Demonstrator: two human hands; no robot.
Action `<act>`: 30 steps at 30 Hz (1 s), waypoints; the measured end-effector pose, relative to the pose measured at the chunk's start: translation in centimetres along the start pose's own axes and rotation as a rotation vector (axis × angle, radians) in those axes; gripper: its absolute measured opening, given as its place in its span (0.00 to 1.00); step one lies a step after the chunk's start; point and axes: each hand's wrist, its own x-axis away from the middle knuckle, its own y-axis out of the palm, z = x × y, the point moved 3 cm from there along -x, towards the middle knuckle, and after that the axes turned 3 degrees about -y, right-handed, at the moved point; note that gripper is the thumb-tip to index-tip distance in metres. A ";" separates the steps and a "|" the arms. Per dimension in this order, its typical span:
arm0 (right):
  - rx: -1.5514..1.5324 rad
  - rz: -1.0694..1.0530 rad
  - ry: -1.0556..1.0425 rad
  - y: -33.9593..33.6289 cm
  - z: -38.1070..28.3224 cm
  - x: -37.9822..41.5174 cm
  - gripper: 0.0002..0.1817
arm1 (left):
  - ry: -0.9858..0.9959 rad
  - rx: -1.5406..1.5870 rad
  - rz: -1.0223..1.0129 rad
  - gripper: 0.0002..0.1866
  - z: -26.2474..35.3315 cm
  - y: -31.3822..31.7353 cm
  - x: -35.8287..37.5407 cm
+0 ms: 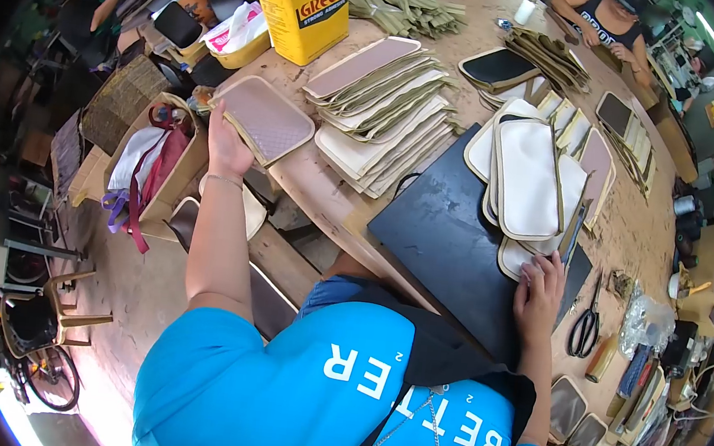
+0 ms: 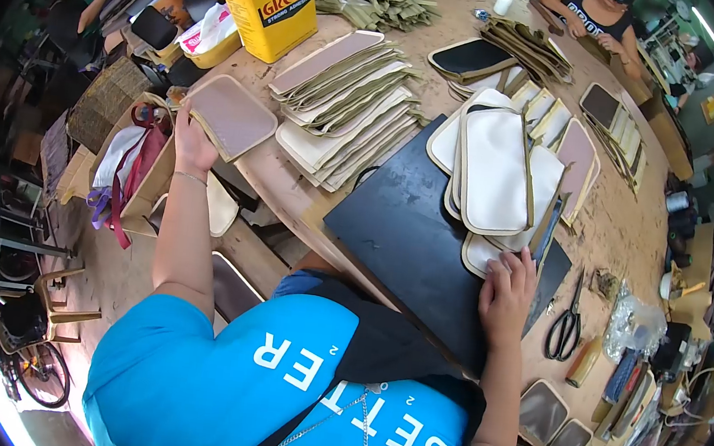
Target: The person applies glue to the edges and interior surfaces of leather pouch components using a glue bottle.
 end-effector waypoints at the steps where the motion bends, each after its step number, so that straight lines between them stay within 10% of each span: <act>1: 0.001 -0.010 -0.004 0.1 -0.1 0.0 0.11 | -0.012 -0.003 -0.017 0.30 0.1 -0.7 -0.4; 18: 0.007 0.008 0.014 -0.1 -0.8 0.0 0.07 | -0.114 -1.216 0.460 0.31 4.5 -4.2 0.0; 30: -0.007 0.021 0.018 0.0 -0.7 0.1 0.07 | -0.147 -1.509 0.469 0.33 5.2 -6.6 -0.4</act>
